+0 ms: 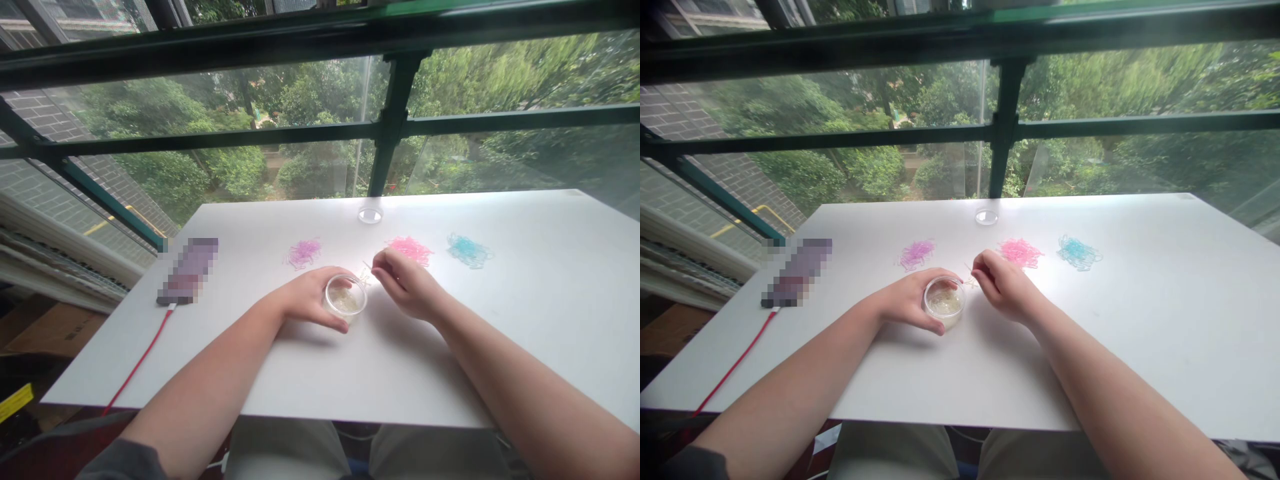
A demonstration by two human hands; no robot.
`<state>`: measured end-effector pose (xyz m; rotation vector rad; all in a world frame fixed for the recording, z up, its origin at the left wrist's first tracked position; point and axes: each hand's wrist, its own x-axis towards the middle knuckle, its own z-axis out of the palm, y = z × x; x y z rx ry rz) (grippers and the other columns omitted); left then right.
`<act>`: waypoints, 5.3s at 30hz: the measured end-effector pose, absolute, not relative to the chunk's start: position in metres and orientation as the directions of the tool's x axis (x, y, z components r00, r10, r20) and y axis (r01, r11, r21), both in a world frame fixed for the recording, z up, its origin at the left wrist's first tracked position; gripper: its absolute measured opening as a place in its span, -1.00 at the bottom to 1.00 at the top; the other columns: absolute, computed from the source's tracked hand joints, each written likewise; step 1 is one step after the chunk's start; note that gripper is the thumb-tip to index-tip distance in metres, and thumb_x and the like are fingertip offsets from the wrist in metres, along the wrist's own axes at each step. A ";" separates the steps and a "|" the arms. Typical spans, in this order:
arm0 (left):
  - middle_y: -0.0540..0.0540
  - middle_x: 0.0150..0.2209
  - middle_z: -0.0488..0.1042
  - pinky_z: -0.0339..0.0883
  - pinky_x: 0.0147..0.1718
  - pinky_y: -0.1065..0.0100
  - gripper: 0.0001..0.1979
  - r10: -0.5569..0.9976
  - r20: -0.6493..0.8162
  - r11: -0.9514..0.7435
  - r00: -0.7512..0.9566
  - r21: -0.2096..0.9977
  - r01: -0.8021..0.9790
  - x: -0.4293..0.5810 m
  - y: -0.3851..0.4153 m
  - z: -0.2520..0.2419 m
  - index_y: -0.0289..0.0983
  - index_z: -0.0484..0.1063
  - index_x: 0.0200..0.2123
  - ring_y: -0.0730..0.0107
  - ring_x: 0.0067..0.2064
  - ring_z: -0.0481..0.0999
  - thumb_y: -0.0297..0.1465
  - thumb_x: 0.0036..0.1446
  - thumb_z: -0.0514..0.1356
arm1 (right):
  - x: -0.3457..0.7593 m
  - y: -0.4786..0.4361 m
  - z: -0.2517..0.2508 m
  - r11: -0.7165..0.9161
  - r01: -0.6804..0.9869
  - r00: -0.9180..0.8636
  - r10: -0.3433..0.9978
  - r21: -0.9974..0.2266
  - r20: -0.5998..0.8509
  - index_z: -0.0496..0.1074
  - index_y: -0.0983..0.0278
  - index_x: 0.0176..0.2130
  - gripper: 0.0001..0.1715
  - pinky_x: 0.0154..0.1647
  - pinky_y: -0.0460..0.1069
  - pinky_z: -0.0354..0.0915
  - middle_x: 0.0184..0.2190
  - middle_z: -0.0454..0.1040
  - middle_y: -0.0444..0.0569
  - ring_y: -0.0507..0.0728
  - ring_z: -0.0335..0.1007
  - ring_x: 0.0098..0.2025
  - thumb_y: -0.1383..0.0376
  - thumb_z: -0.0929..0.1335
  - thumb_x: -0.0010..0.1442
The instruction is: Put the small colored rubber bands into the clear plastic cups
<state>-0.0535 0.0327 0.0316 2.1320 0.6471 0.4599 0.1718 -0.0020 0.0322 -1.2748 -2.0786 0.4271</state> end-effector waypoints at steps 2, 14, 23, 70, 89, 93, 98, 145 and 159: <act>-0.16 0.01 0.37 0.20 0.04 0.23 -0.28 0.587 0.103 -0.525 0.803 0.804 0.280 -0.053 0.032 0.032 -0.21 0.34 -0.02 0.15 0.02 0.38 -0.23 -0.34 0.42 | 0.166 -0.006 0.033 0.513 0.624 -0.342 0.858 -0.589 0.384 0.23 0.24 -0.35 -0.97 -0.50 -0.10 0.12 -0.52 0.33 -0.13 0.01 0.17 -0.53 0.33 0.23 0.17; -0.16 -0.01 0.39 0.21 0.02 0.24 -0.29 0.581 0.091 -0.526 0.809 0.801 0.288 -0.053 0.032 0.034 -0.22 0.33 -0.02 0.15 0.01 0.38 -0.21 -0.32 0.41 | 0.159 -0.012 0.034 0.639 0.518 -0.478 0.768 -0.569 0.427 0.42 0.27 -0.31 -0.84 -0.46 -0.12 0.16 -0.51 0.43 -0.09 -0.01 0.26 -0.51 0.35 0.25 0.16; -0.16 0.01 0.37 0.20 0.04 0.24 -0.28 0.592 0.095 -0.515 0.801 0.809 0.284 -0.054 0.033 0.031 -0.21 0.33 -0.02 0.15 0.02 0.38 -0.23 -0.34 0.42 | 0.172 0.003 0.023 0.239 0.817 -0.139 0.965 -0.524 0.223 0.29 0.24 0.03 -0.56 -0.33 -0.05 0.21 -0.35 0.47 -0.02 0.09 0.36 -0.36 0.40 0.19 0.14; -0.17 0.01 0.36 0.21 0.05 0.22 -0.24 0.602 0.078 -0.508 0.795 0.805 0.306 -0.056 0.033 0.032 -0.20 0.31 0.02 0.14 0.02 0.37 -0.22 -0.34 0.42 | 0.165 0.012 0.020 0.170 0.936 -0.164 0.985 -0.307 0.047 0.28 0.26 -0.28 -0.78 -0.45 -0.07 0.00 -0.35 0.46 0.02 0.09 0.29 -0.39 0.27 0.12 0.25; -0.17 0.02 0.35 0.20 0.06 0.21 -0.25 0.598 0.061 -0.504 0.799 0.804 0.315 -0.055 0.032 0.034 -0.20 0.31 0.01 0.14 0.03 0.36 -0.23 -0.33 0.42 | 0.168 0.012 0.021 0.159 0.879 -0.135 0.987 -0.449 0.085 0.30 0.26 -0.37 -0.86 -0.42 -0.08 0.06 -0.41 0.45 -0.04 0.06 0.28 -0.40 0.32 0.19 0.17; -0.16 0.02 0.35 0.21 0.05 0.21 -0.26 0.602 0.061 -0.499 0.796 0.807 0.316 -0.055 0.032 0.035 -0.20 0.31 0.01 0.13 0.03 0.36 -0.24 -0.33 0.42 | 0.168 0.010 0.022 0.185 0.856 -0.145 0.982 -0.482 0.120 0.32 0.24 -0.40 -0.87 -0.46 -0.09 0.04 -0.48 0.43 -0.10 0.03 0.25 -0.47 0.35 0.20 0.11; -0.17 0.01 0.36 0.21 0.05 0.20 -0.26 0.605 0.064 -0.495 0.794 0.811 0.312 -0.055 0.032 0.034 -0.20 0.32 0.00 0.12 0.02 0.36 -0.24 -0.35 0.42 | 0.168 0.008 0.024 0.173 0.821 -0.130 0.985 -0.544 0.116 0.34 0.24 -0.45 -0.87 -0.51 -0.11 0.03 -0.59 0.34 -0.16 0.00 0.16 -0.55 0.34 0.22 0.05; -0.14 -0.03 0.39 0.22 0.00 0.25 -0.31 0.586 0.080 -0.489 0.806 0.829 0.273 -0.053 0.031 0.035 -0.22 0.32 -0.02 0.16 -0.01 0.39 -0.24 -0.30 0.40 | 0.153 -0.005 0.033 0.555 0.178 -0.236 0.826 -0.813 0.512 0.39 0.26 -0.44 -0.89 -0.33 -0.01 0.20 -0.45 0.33 -0.06 0.06 0.26 -0.36 0.43 0.29 0.05; -0.15 -0.03 0.39 0.21 0.01 0.26 -0.30 0.588 0.064 -0.475 0.806 0.834 0.281 -0.053 0.032 0.034 -0.23 0.32 -0.03 0.17 0.00 0.39 -0.24 -0.32 0.41 | 0.142 -0.011 0.031 0.548 0.375 -0.346 0.831 -0.748 0.435 0.26 0.26 -0.47 -0.84 -0.39 -0.06 0.16 -0.51 0.21 -0.14 0.02 0.14 -0.44 0.51 0.25 -0.06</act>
